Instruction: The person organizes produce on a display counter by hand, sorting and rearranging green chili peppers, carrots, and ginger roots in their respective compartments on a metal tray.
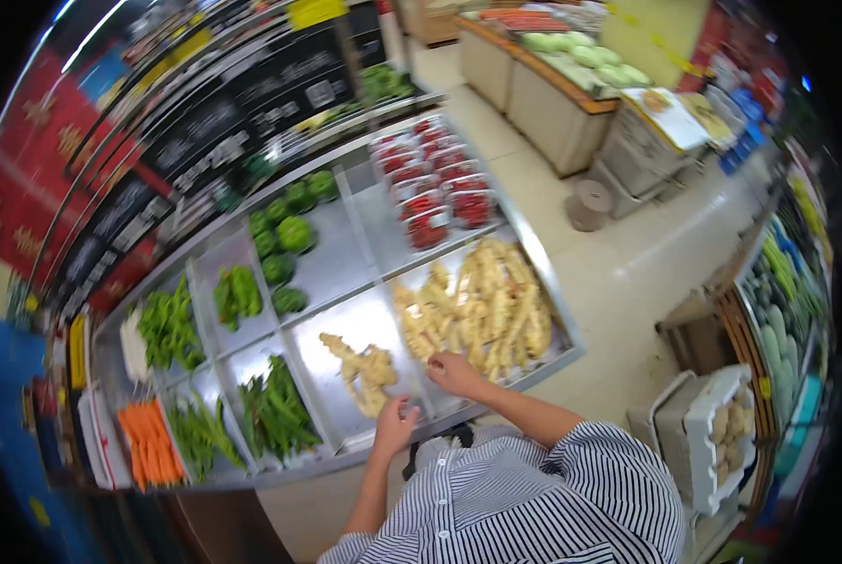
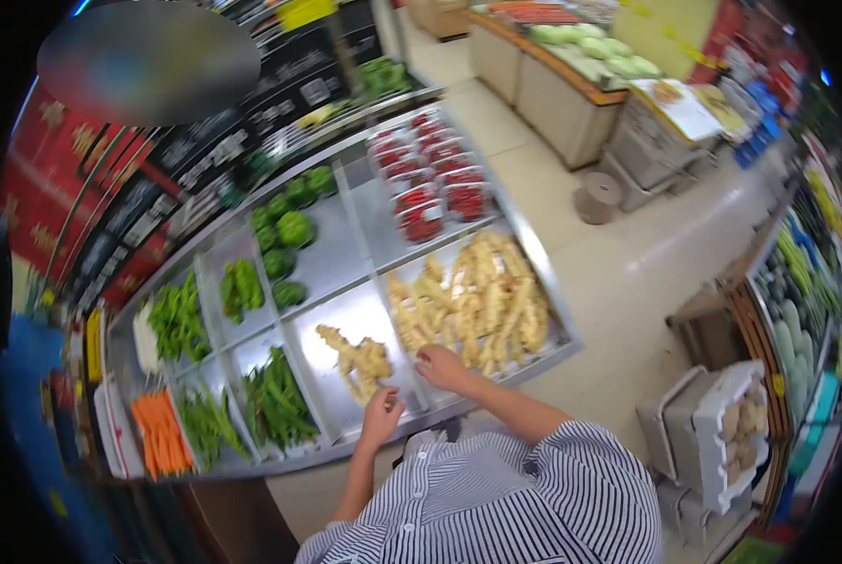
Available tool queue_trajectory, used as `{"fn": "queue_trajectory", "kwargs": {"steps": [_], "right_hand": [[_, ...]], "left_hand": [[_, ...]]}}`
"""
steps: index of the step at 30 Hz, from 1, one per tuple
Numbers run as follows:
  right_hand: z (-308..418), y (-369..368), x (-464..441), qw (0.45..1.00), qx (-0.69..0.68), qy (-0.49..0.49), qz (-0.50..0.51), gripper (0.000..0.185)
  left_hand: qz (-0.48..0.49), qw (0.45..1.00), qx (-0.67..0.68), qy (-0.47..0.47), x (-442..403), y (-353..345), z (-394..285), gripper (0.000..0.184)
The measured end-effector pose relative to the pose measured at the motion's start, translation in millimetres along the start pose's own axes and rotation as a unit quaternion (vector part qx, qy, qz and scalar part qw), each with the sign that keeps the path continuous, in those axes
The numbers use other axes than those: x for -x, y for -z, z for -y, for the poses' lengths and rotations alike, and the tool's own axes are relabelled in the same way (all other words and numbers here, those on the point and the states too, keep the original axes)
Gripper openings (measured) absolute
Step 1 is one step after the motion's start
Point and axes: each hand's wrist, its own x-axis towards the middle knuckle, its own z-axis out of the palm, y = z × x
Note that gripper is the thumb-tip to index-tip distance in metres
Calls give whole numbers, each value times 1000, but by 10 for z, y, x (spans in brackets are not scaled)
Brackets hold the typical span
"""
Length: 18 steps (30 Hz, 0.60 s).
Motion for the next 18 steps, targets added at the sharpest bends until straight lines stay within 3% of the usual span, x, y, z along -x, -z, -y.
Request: {"fn": "queue_trajectory", "kwargs": {"steps": [2, 4, 7, 11, 14, 18], "right_hand": [[-65, 607, 374, 989, -69, -127, 14, 25], [-350, 1038, 818, 983, -62, -149, -86, 23], [-502, 1620, 1493, 944, -72, -213, -242, 19], [-590, 1950, 2305, 879, -55, -297, -369, 17], [-638, 1917, 2798, 867, 8, -305, -395, 17], [-737, 1866, 3140, 833, 17, -345, -432, 15]], "left_hand": [[50, 996, -51, -56, -492, -302, -52, 43], [65, 975, -146, -153, -957, -601, -171, 49], [64, 958, -232, -158, -1515, -1069, -475, 68], [33, 973, -229, 15, -2045, -1733, -588, 95], [-33, 953, -278, 118, -2113, -2035, -839, 97], [-68, 953, -255, 147, -2045, -1934, -1116, 105]]}}
